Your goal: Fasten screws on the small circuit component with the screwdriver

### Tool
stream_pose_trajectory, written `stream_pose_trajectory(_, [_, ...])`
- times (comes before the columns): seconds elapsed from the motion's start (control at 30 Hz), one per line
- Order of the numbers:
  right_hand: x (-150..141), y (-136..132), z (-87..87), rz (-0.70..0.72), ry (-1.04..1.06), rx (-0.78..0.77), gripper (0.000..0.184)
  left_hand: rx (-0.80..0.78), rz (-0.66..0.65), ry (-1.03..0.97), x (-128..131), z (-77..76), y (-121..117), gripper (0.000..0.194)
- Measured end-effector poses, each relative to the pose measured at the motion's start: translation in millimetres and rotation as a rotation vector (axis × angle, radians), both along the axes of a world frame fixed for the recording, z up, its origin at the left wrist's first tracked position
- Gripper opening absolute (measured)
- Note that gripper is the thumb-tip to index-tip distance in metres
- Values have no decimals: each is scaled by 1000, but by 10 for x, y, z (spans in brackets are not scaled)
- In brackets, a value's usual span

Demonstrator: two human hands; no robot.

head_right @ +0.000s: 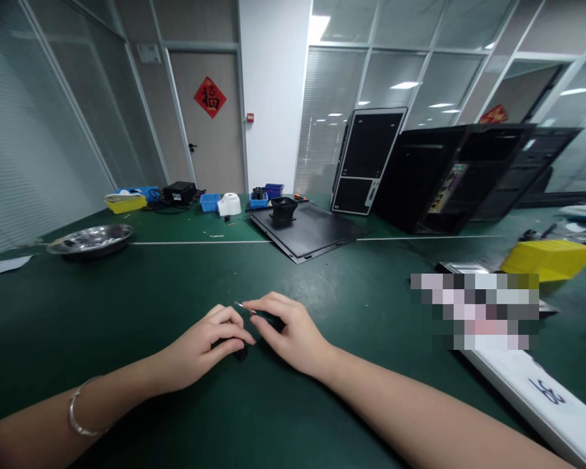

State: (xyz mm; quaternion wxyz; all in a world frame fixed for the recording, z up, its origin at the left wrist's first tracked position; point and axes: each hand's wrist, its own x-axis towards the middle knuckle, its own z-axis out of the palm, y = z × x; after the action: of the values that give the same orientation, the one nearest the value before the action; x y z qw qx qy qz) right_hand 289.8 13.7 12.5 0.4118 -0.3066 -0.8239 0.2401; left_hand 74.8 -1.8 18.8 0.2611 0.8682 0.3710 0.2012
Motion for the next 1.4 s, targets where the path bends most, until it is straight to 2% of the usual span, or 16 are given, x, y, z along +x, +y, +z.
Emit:
stream_pose_trajectory(0.2, [-3, 15, -6, -36, -5, -29, 26, 43, 34, -6, 19, 14, -41, 26])
stream_pose_trajectory(0.37, [5, 69, -54, -77, -54, -79, 23, 143, 130, 63, 49, 17, -96, 38])
stream_pose_trajectory(0.5, [9, 42, -37, -33, -163, -116, 30, 194, 140, 124, 68, -9, -104, 47])
stream_pose_trajectory(0.57, [3, 1, 1, -3, -230, -113, 30, 202, 143, 143, 73, -19, -106, 44])
stream_pose_trajectory(0.67, [-11, -55, 59, 14, -309, -84, 30, 192, 149, 158, 76, -22, -113, 28])
stream_pose_trajectory(0.73, [-20, -71, 80, 8, -350, -65, 29, 181, 147, 143, 76, -20, -114, 17])
stream_pose_trajectory(0.83, [-27, -71, 84, -2, -381, -51, 28, 152, 135, 77, 73, -19, -107, 12])
stream_pose_trajectory(1.1, [-34, -71, 51, -46, -362, -73, 32, 37, 116, -151, 26, -35, -61, 26])
stream_pose_trajectory(1.23, [-27, -54, 6, -60, -291, -123, 32, -47, 147, -266, -2, -57, -2, 27])
stream_pose_trajectory(1.4, [-22, -33, -17, -55, -85, -158, 29, -230, 215, -442, 16, -64, 12, 30])
